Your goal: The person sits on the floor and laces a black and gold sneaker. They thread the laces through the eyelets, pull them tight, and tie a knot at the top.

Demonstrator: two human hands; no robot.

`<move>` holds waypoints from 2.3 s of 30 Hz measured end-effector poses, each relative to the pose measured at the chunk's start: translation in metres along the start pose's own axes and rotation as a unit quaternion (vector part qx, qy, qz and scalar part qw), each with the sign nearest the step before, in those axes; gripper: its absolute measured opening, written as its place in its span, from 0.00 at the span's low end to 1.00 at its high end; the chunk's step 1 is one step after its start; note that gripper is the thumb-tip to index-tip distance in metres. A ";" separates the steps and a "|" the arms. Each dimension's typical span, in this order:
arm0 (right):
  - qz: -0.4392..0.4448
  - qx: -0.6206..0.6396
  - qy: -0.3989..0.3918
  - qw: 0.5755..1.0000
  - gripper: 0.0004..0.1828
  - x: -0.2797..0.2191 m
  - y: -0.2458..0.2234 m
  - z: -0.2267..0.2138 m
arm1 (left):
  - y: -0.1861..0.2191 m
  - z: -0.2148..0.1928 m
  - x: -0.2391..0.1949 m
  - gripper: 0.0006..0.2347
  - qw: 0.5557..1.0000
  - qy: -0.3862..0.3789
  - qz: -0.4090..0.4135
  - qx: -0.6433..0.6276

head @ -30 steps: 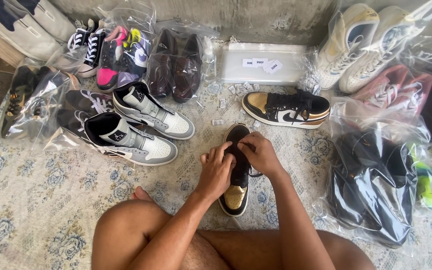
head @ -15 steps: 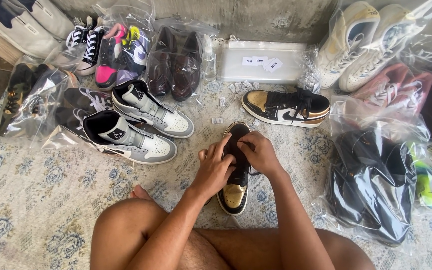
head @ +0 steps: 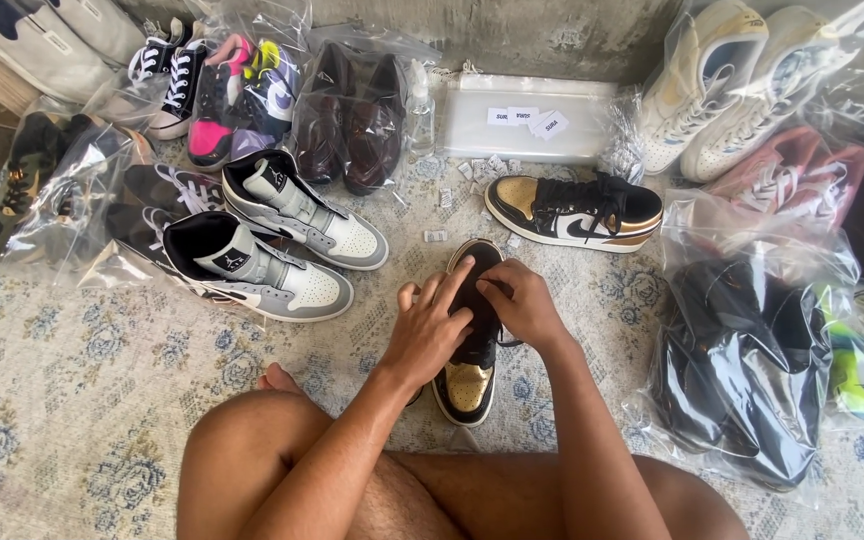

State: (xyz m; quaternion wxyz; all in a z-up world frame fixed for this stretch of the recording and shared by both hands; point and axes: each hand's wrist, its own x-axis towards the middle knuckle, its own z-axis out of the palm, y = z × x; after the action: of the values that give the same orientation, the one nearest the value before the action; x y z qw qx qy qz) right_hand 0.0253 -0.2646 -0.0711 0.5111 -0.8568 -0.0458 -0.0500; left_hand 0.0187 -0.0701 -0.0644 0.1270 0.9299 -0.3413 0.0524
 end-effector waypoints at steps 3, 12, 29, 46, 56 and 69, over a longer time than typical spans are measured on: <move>0.004 0.011 -0.002 1.000 0.07 -0.001 -0.002 -0.003 | -0.001 0.005 -0.003 0.06 1.000 0.018 0.022 -0.005; -0.006 0.012 -0.008 1.000 0.06 -0.001 -0.003 0.000 | 0.004 0.003 -0.004 0.02 0.998 0.040 0.006 -0.048; 0.091 -0.068 0.031 0.993 0.15 -0.012 -0.080 -0.062 | -0.022 0.035 -0.013 0.21 0.897 -0.011 -0.255 -0.361; 0.246 -0.208 -0.279 0.905 0.18 -0.017 -0.055 -0.039 | -0.034 0.030 -0.017 0.03 0.932 -0.151 -0.240 -0.228; 0.285 -0.182 -0.225 0.914 0.21 -0.031 -0.099 -0.080 | 0.013 -0.043 -0.014 0.10 0.819 -0.200 -0.321 -0.431; 0.057 0.121 -0.121 0.984 0.20 -0.032 -0.113 -0.034 | -0.009 -0.019 -0.008 0.08 0.506 0.038 -0.365 -0.781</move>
State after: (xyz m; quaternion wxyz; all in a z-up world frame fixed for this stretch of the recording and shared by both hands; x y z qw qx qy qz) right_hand -0.0224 -0.2415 0.0393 0.6034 -0.7898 -0.0644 0.0892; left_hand 0.0179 -0.0534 -0.0496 0.8223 0.4938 0.1306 -0.2509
